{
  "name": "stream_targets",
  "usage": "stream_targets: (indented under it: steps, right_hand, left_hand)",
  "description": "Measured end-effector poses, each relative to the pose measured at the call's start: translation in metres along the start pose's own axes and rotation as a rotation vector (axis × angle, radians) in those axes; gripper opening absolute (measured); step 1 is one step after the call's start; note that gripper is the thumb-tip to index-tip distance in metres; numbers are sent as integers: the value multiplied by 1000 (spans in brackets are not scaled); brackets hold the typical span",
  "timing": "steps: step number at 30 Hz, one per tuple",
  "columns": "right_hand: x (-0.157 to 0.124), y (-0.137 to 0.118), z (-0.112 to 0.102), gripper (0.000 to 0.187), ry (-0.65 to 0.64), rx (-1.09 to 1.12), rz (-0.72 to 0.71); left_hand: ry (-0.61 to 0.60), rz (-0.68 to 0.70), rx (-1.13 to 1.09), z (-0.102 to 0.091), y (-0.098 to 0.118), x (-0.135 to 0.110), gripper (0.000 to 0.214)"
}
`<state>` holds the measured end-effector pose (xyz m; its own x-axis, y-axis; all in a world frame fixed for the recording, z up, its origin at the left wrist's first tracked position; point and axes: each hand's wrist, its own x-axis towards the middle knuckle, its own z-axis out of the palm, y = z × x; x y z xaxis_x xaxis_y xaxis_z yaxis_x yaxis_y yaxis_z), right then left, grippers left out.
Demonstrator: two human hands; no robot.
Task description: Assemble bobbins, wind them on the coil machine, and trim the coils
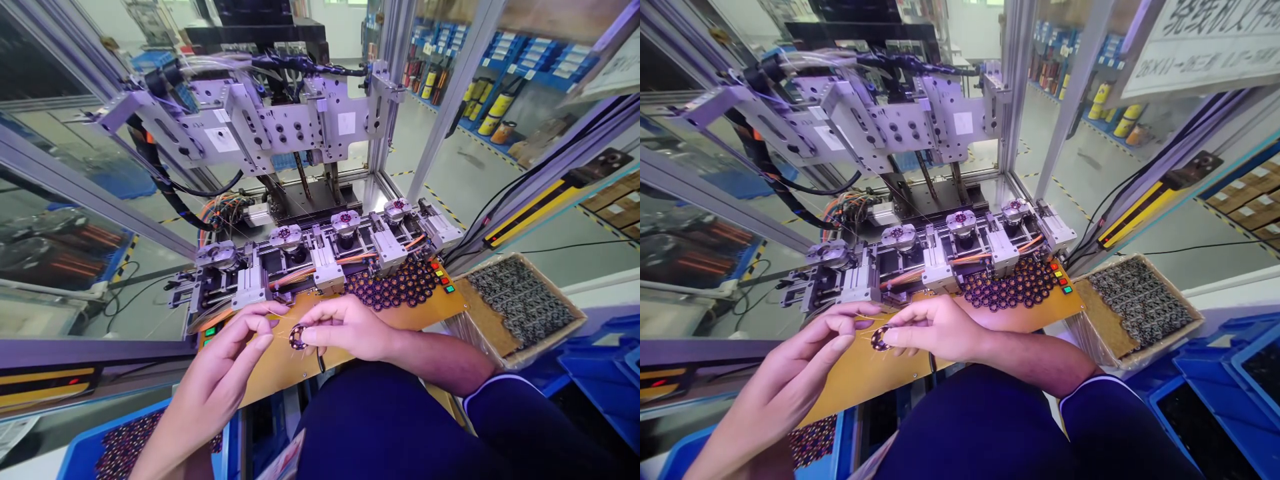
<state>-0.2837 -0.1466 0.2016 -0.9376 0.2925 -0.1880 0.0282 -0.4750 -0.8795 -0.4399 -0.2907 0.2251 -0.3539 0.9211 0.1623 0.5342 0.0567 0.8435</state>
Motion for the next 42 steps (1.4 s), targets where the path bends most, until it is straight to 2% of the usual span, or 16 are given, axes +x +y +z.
stream_targets:
  steps: [2, 4, 6, 11, 15, 20, 29, 33, 37, 42]
  right_hand:
    - [1, 1, -1, 44, 11, 5, 0]
    - [1, 2, -1, 43, 31, 5, -3]
    - [1, 2, 0, 42, 57, -8, -13]
    - [1, 0, 3, 41, 106, -40, -70]
    - [2, -1, 5, 44, 120, -36, -62]
    - [3, 2, 2, 48, 69, 2, -6]
    - [3, 4, -2, 47, 77, 22, -44]
    - [2, 6, -2, 48, 57, 22, -45]
    - [1, 12, 0, 50, 10, 89, -16]
    - [1, 16, 1, 49, -106, 254, 82]
  left_hand:
    - [96, -39, -34, -1, -4, -1, 21]
    - [241, -110, -85, 3, -9, -4, 22]
    - [306, -147, -157, 10, -12, -10, 22]
    - [122, -101, -242, 31, -3, -23, 18]
    - [130, -163, -263, 38, 2, -24, 11]
    - [107, -216, -391, 41, -4, -24, 10]
    - [103, -287, -460, 51, -20, -33, 22]
    - [213, -229, -441, 55, -17, -34, 7]
    - [362, -36, -334, 58, -13, -32, 33]
    - [384, 221, -214, 58, -8, -30, 43]
